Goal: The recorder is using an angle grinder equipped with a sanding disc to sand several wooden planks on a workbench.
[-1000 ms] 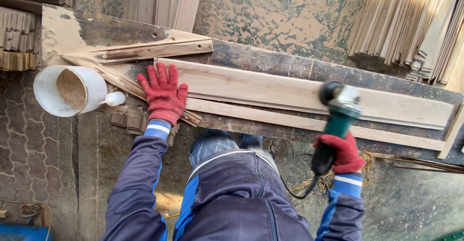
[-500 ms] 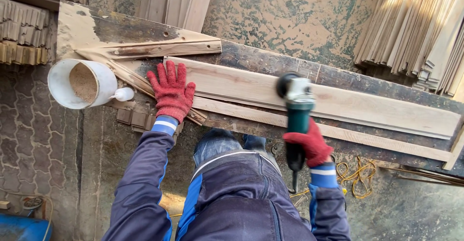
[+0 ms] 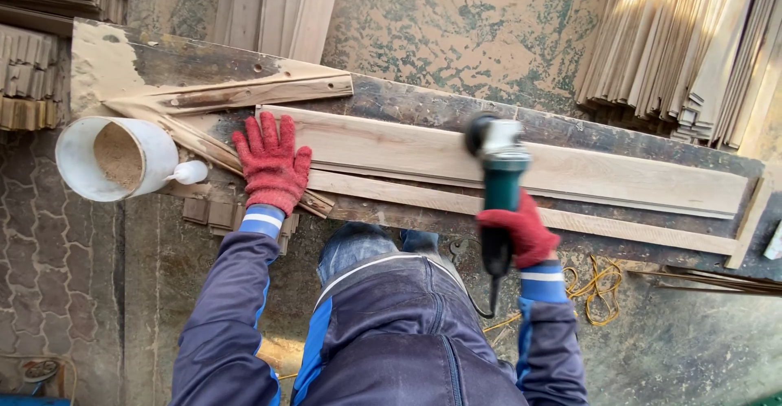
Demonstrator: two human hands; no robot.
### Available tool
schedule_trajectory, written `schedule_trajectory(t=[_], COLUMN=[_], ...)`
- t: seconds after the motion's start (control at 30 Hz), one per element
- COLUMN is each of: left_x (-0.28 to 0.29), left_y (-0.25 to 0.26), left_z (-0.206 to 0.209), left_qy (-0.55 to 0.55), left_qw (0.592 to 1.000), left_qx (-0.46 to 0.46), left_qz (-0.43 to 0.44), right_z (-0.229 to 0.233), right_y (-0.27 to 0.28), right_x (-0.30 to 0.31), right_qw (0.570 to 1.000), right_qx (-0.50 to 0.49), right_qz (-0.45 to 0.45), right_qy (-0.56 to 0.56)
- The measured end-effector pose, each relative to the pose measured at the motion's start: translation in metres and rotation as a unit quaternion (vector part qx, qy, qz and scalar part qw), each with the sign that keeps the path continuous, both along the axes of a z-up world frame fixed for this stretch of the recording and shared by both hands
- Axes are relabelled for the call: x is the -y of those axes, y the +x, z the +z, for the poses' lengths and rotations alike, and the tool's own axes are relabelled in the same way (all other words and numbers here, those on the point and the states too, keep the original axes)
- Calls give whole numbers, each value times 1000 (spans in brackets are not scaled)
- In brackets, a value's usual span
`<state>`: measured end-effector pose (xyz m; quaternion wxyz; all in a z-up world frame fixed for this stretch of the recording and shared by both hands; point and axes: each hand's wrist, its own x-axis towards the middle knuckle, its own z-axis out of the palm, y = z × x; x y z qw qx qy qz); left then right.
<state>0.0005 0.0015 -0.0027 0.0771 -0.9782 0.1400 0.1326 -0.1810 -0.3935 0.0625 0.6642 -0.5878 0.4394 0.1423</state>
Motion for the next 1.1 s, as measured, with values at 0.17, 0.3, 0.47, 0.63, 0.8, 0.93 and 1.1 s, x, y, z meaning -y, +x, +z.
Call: schedule_trajectory(t=[0.17,0.3,0.47,0.63,0.8,0.93,1.1], left_x=[1,1,1,-1,1,-1,-3], left_y=[0,0,-1,0,0,0,1], left_z=[3,1,0,-4,3,0,-2], left_qy=[-4,-8,-5,5,6,11,1], left_qw=[1000,1000,1000,1000,1000,1000,1000], left_qx=[-1,3,3,5,2,-7,-10], left_qz=[1,3,0,2,3,3,2], right_z=[7,-4,16,2,-11,-5,-73], right_y=[-46,-64,-25,-6,-15,-34,-114], right_x=[79,88,17,-32,-19,27,120], right_qw=[991,988,986,997,997,996,970], right_qx=[36,9,-38,-18,-29,-10,231], right_qz=[-116,-150,-160,66,68,-93,-40], right_qy=[50,31,-33,-22,-33,11,61])
